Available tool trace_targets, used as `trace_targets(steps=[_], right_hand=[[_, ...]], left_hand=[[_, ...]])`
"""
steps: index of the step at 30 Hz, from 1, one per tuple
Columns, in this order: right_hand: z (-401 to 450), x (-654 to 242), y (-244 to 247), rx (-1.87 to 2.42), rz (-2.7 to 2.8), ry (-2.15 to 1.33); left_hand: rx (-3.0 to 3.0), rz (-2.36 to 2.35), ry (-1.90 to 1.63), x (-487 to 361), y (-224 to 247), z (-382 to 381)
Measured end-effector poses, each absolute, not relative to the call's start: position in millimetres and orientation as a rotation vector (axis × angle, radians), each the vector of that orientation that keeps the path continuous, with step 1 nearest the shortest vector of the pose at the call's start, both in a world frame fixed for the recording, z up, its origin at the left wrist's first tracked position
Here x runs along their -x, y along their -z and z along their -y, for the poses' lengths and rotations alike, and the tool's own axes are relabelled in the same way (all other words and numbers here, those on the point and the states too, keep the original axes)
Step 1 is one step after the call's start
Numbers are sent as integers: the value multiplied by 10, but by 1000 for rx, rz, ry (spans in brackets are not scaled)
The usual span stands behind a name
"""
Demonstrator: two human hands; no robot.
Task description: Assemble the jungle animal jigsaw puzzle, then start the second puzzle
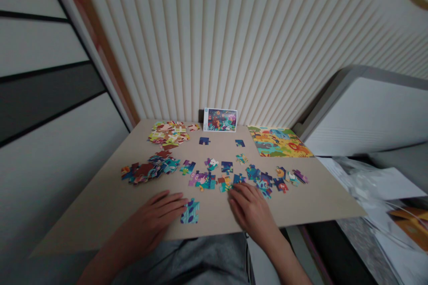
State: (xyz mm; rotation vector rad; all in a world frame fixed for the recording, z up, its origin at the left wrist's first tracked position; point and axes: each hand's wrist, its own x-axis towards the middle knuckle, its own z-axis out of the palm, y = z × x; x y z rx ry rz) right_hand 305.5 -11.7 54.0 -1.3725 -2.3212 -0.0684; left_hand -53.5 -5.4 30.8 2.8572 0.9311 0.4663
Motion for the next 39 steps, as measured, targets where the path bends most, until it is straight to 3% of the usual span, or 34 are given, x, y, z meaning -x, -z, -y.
trace_targets(steps=[17, 30, 39], right_hand=[[134, -3057, -486, 1355, 2316, 33], [251, -4550, -220, 1739, 1992, 379], [276, -5003, -97, 1904, 1893, 398]], left_hand=[[-2893, -948, -395, 544, -298, 58], [-2905, -910, -532, 566, -195, 11], [-2902, -905, -509, 590, -175, 1]])
